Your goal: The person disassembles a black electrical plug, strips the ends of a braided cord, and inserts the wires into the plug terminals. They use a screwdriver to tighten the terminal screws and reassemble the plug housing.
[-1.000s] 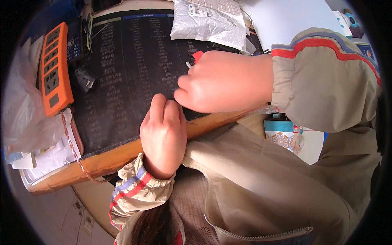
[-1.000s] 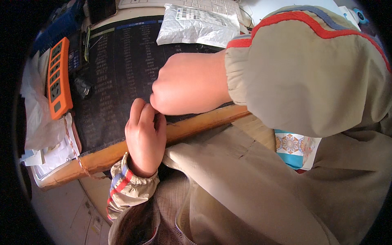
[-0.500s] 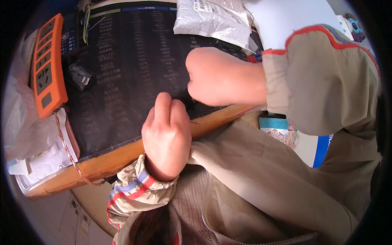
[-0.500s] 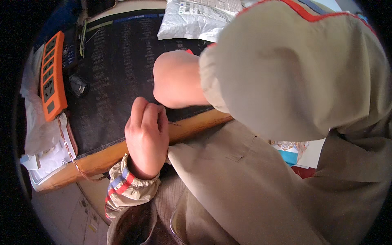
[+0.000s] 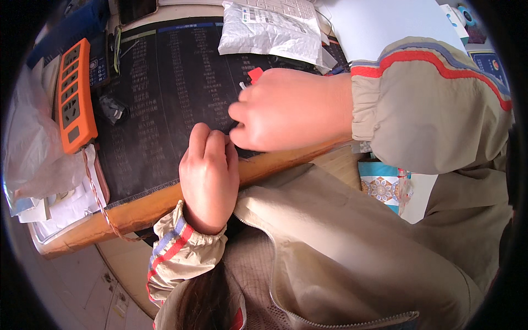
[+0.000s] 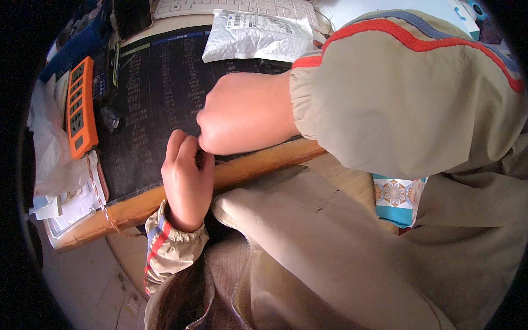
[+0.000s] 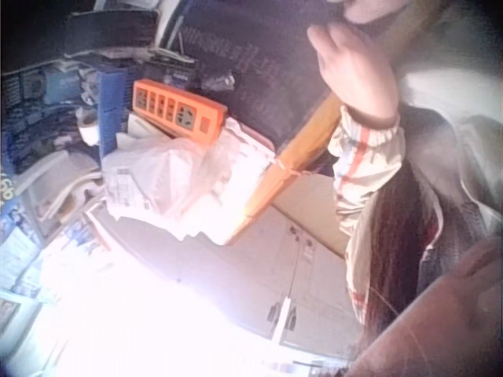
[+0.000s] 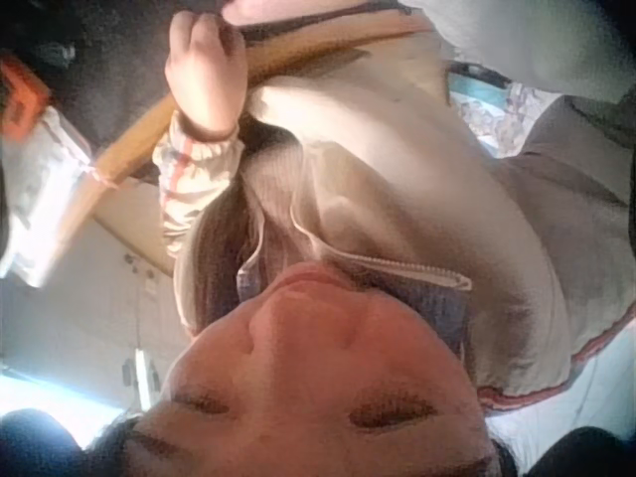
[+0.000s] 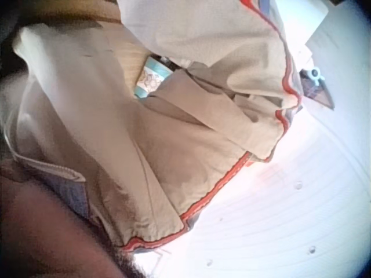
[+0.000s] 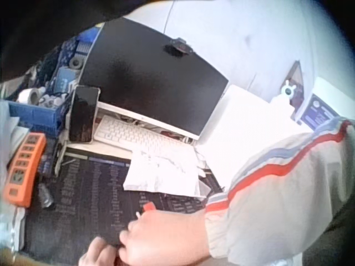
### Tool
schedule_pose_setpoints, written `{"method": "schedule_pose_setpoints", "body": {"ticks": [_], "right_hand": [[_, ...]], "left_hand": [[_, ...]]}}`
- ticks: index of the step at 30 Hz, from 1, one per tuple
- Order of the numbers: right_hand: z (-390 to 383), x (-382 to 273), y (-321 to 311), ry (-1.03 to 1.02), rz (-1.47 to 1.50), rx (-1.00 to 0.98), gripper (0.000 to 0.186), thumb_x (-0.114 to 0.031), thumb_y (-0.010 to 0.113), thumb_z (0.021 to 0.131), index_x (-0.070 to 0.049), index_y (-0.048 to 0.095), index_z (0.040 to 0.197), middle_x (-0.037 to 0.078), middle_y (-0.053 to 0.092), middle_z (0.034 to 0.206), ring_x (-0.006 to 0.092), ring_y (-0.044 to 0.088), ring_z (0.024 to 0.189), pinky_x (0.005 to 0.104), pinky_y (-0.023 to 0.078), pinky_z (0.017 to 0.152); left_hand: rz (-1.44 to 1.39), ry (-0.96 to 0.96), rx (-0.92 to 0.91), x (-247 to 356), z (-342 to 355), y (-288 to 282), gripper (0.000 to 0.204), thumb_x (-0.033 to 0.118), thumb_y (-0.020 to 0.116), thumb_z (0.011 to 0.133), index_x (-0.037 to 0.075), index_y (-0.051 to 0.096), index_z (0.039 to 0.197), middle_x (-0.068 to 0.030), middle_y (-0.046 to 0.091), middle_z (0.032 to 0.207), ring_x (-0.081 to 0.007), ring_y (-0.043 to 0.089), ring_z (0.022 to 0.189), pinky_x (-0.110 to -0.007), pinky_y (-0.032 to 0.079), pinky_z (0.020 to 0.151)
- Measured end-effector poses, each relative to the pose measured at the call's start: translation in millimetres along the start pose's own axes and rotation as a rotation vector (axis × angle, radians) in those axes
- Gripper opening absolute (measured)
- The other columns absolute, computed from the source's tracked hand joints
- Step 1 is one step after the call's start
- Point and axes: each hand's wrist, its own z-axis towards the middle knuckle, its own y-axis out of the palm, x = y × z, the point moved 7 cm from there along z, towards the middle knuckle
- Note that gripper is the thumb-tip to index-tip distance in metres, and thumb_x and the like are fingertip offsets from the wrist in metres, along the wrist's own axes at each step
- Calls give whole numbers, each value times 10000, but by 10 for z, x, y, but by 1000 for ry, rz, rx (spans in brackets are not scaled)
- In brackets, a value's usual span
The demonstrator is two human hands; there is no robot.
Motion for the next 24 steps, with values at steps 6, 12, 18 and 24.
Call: {"method": "schedule_pose_setpoints", "body": {"ticks": [6,12,18,24], "right_hand": [[-54,-89,17,-258,-104,-23,169,-171,670,776,-16,632,834,80,626,744,226,657,652,343,542,536],[87,-64,76,-355,-104,15,186,-190,662,677,-17,599,702,40,543,652,177,576,581,291,466,465],[126,50,79,-48,133,6,169,-147,673,676,-40,545,647,75,530,626,236,586,541,340,469,461],[138,339,228,599,452,-67,193,-100,711,759,30,612,656,203,602,649,363,668,634,447,507,574]], "left_hand": [[13,23,15,24,2,2,126,-47,687,794,8,585,845,-160,511,897,-371,596,729,-448,514,643],[35,75,-9,49,-15,-12,139,-25,642,732,12,560,838,-152,503,908,-322,602,742,-418,532,640],[63,86,-46,94,20,-6,140,1,624,694,-10,554,815,-139,481,893,-279,596,736,-371,536,612],[76,87,-51,131,34,-25,136,-1,623,705,-16,561,825,-143,488,898,-277,606,759,-366,545,636]]}}
